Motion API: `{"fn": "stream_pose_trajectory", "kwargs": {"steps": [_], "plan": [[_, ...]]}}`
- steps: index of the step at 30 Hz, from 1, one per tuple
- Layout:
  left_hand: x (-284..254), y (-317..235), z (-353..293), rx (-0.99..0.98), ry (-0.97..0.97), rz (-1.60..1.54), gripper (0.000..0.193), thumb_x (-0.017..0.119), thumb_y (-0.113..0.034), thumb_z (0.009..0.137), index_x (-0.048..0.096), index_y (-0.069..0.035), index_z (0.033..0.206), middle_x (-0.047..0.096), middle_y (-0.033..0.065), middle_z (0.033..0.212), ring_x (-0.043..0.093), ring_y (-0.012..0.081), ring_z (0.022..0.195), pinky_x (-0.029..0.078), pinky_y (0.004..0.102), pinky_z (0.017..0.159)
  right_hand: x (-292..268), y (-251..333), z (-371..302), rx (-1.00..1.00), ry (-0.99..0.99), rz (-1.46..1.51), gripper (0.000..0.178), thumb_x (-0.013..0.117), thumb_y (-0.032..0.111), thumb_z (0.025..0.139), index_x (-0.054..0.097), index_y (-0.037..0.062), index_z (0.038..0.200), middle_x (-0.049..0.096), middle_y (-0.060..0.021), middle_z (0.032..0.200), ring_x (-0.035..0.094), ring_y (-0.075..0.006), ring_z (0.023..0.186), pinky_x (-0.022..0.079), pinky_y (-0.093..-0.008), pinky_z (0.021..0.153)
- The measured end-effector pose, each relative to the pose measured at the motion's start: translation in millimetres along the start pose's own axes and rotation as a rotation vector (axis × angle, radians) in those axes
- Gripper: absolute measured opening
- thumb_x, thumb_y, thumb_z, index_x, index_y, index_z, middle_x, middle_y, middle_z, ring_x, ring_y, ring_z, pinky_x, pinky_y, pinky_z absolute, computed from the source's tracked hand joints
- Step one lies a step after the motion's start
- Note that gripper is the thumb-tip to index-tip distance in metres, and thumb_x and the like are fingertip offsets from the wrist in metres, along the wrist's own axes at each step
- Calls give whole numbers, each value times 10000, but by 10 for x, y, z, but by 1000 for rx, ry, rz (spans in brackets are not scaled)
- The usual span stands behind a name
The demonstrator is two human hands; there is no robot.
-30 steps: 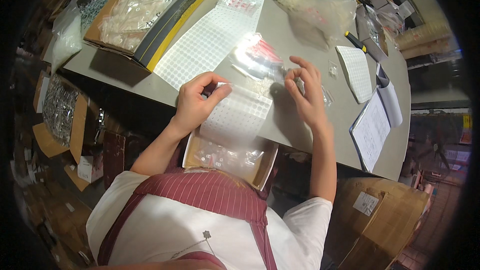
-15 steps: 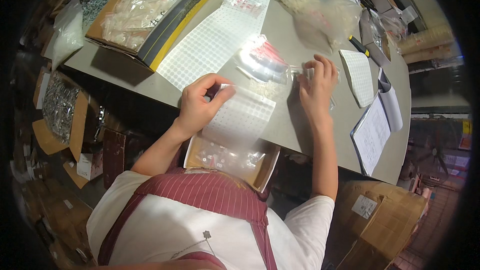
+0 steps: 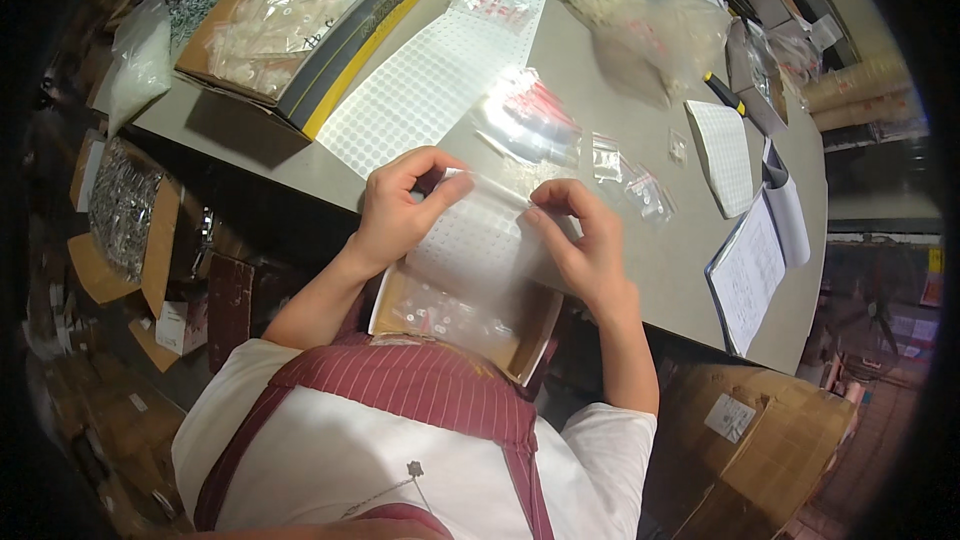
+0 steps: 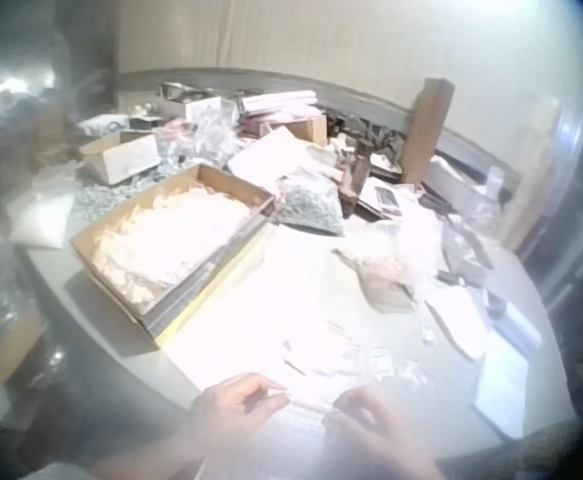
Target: The person repeatedly peels small adhesive labels from a sheet and applies them to small clear plastic bags on a cluttered work table. The person handles the label sheet and bags by hand, placing each labeled bag aside.
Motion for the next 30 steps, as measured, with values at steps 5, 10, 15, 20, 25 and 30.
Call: {"fn": "stream_pose_trajectory", "kwargs": {"steps": [5, 10, 15, 20, 25, 30], "plan": [[-8, -18, 7, 8, 7, 29, 175, 804, -163, 929, 756, -10, 998, 690, 37, 802, 633, 108, 712, 515, 272, 677, -11, -41, -42, -113, 4, -31, 164, 733, -94, 893, 694, -34, 1041, 705, -73, 999, 689, -150, 948, 565, -293, 846], [-1, -8, 8, -24, 18, 10, 167, 802, -161, 929, 758, -14, 992, 683, 34, 797, 628, 102, 714, 513, 268, 676, -38, -39, -69, -68, 38, 103, 149, 721, -86, 885, 693, -25, 1019, 692, -95, 1058, 667, -188, 1053, 527, -317, 925], [2, 11, 9, -22, 12, 3, 167, 803, -161, 928, 762, -15, 998, 681, 31, 801, 622, 96, 716, 510, 263, 676, -249, -92, 202, -115, -75, 79, 78, 683, 83, 955, 677, 24, 1006, 685, -141, 1257, 616, -251, 1188, 433, -391, 1073], [-26, -13, 21, -45, 47, 5, 175, 796, -158, 934, 781, -24, 1046, 673, 26, 803, 610, 89, 716, 507, 256, 675, -355, -544, 612, -150, -162, -359, 142, 680, 182, 1001, 677, 58, 1069, 593, -156, 1464, 414, -390, 1436, 350, -502, 1172], [-22, -34, 46, -29, 79, -42, 188, 764, -144, 957, 796, -39, 1109, 698, 36, 846, 625, 85, 748, 520, 256, 700, -232, -777, 693, -239, -222, -654, 114, 703, 121, 962, 675, 65, 1057, 545, -170, 1501, 374, -485, 1450, 307, -582, 1191], [-34, -13, 34, -58, 92, -137, 216, 716, -135, 992, 794, -28, 1164, 775, 64, 988, 693, 96, 854, 547, 253, 791, -473, -809, 658, -103, -231, -604, 280, 757, 106, 864, 655, 60, 1120, 553, -181, 1462, 417, -437, 1412, 323, -541, 1178]]}}
Point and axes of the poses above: each hand's wrist, its own z-axis towards the middle knuckle, its own x-axis out of the palm, y = z × x, the point moved 1 cm from there along z, towards the middle knuckle
